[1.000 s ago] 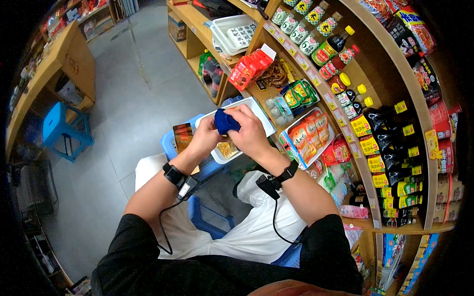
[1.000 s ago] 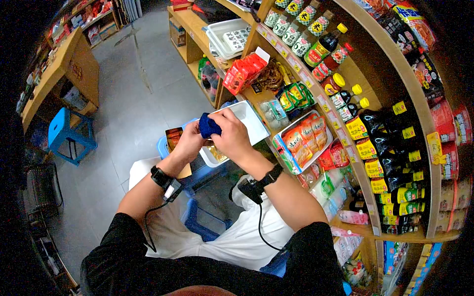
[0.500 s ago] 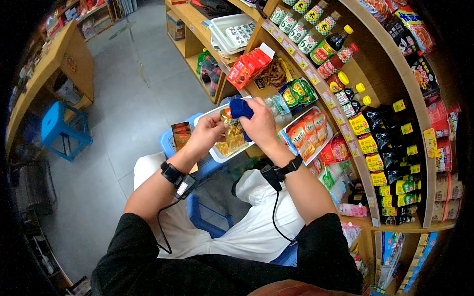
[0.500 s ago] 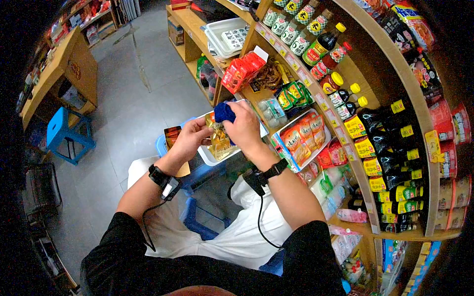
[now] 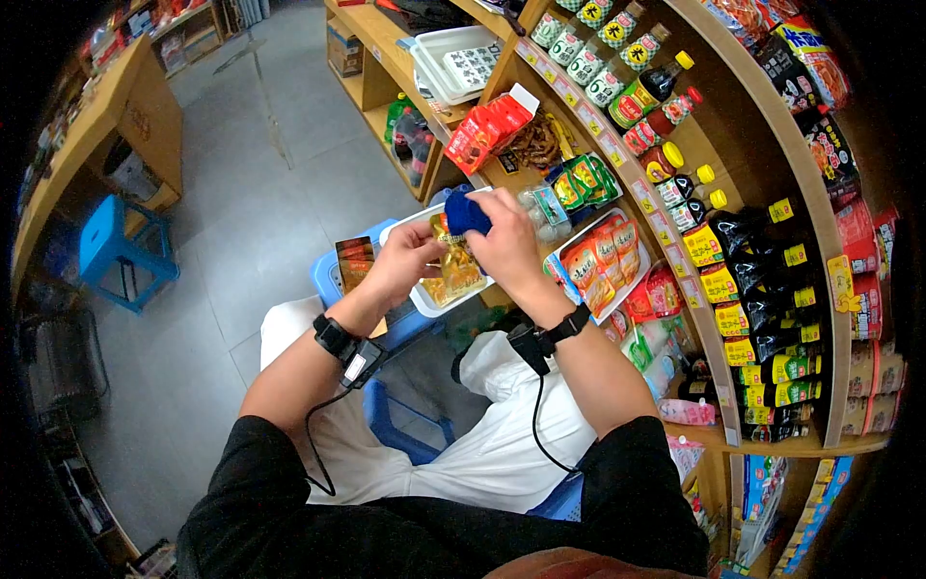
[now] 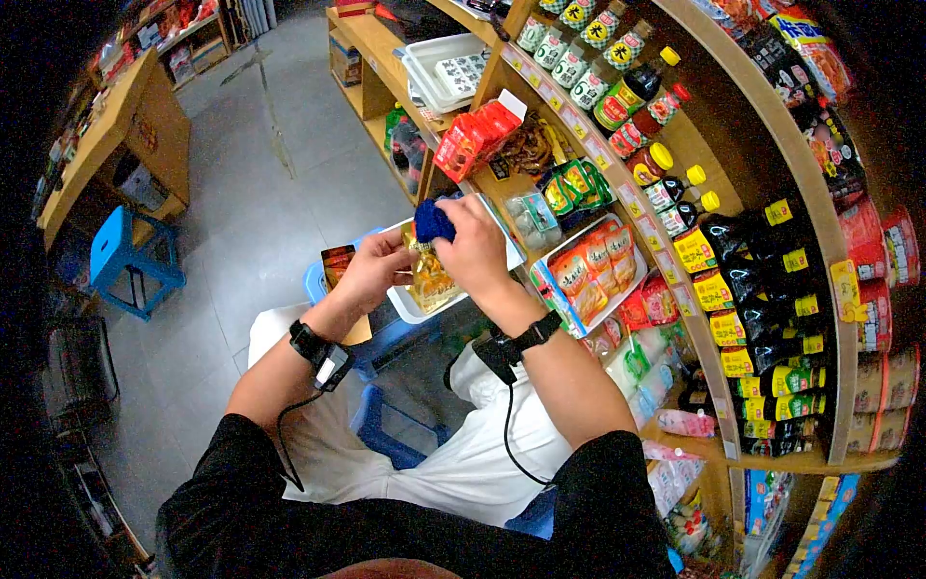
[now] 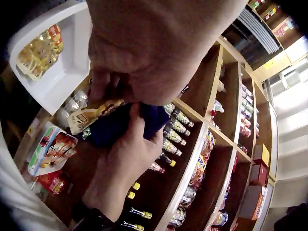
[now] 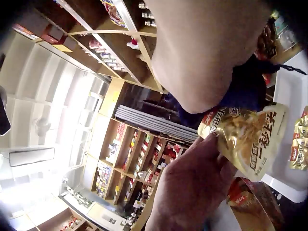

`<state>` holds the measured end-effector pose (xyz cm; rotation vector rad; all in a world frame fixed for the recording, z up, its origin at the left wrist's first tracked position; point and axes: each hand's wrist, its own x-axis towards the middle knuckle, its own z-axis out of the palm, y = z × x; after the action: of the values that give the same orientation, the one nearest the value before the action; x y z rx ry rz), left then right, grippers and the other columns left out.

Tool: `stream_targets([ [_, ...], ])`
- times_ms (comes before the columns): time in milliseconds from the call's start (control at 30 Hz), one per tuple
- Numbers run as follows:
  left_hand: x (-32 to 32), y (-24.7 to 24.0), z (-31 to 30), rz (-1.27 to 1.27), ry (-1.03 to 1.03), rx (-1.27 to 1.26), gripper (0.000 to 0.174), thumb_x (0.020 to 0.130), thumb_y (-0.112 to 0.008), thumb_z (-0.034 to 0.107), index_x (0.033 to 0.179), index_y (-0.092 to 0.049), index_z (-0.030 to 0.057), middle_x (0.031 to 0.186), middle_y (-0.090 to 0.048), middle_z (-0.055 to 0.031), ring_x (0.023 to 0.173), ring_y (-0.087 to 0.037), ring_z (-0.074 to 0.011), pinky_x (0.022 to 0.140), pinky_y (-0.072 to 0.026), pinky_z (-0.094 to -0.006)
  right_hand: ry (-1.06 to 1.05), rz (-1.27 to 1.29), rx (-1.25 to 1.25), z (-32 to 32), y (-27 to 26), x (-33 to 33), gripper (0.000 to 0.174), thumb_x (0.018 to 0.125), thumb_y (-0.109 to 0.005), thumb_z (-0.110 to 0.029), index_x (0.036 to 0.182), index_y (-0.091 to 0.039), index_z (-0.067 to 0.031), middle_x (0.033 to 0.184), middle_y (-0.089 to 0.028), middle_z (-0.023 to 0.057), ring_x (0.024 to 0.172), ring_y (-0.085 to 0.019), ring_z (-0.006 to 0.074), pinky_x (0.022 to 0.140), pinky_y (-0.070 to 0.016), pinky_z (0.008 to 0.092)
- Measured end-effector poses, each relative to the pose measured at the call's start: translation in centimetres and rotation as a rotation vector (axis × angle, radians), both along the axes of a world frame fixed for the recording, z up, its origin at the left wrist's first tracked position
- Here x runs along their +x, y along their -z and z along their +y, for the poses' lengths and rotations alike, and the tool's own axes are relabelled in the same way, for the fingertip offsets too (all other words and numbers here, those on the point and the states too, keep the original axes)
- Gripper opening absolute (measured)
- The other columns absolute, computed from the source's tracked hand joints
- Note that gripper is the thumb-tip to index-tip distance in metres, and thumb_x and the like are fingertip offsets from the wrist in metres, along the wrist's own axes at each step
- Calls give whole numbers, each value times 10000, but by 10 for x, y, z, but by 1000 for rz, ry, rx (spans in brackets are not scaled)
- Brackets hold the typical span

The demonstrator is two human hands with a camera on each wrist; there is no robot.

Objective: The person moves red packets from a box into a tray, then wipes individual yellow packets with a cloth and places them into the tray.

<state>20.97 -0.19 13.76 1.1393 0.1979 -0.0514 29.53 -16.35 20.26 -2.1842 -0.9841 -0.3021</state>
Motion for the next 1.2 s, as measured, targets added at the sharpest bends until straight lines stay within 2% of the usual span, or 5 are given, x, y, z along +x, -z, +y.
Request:
stream_targets([
  [333, -3, -3, 0, 70, -2, -285, 268, 957, -481, -10, 1167, -644, 20, 1065, -688, -70, 927, -693, -184, 811, -601, -329, -258, 21, -98, 7, -3, -16, 390, 728, -733, -65, 1116, -693, -78, 1018, -625, 122, 939, -653, 346, 809, -548, 427],
  [467, 2, -2, 14, 70, -29, -422, 383, 790, -415, -41, 1108, -628, -19, 996, -672, -96, 852, -683, -214, 790, -603, -334, -286, 24, -148, 7, -9, -20, 376, 724, -726, -65, 1099, -696, -85, 1006, -627, 113, 933, -656, 341, 803, -553, 426],
  [600, 5, -4, 23, 14, -98, -600, 315, 891, -472, 54, 1176, -598, 7, 1008, -674, -86, 903, -671, -207, 783, -567, -339, -301, 49, -151, 5, -4, -20, 411, 690, -694, -30, 1098, -708, -77, 973, -637, 122, 897, -657, 341, 785, -550, 404],
  [700, 5, 0, 24, 58, -188, -408, 319, 1053, -490, 316, 1212, -601, 63, 1098, -690, -75, 922, -671, -174, 782, -553, -316, -307, 67, -148, 2, -2, -20, 379, 703, -689, -42, 1080, -711, -65, 957, -634, 142, 897, -653, 359, 792, -545, 411],
  [1200, 1, 1, 12, 95, -91, -221, 265, 1070, -488, 249, 1191, -626, 57, 988, -701, -24, 812, -676, -118, 678, -601, -275, 12, 68, -65, 3, 5, 4, 362, 735, -720, -78, 1092, -705, -19, 1026, -669, 181, 963, -654, 391, 844, -530, 442],
])
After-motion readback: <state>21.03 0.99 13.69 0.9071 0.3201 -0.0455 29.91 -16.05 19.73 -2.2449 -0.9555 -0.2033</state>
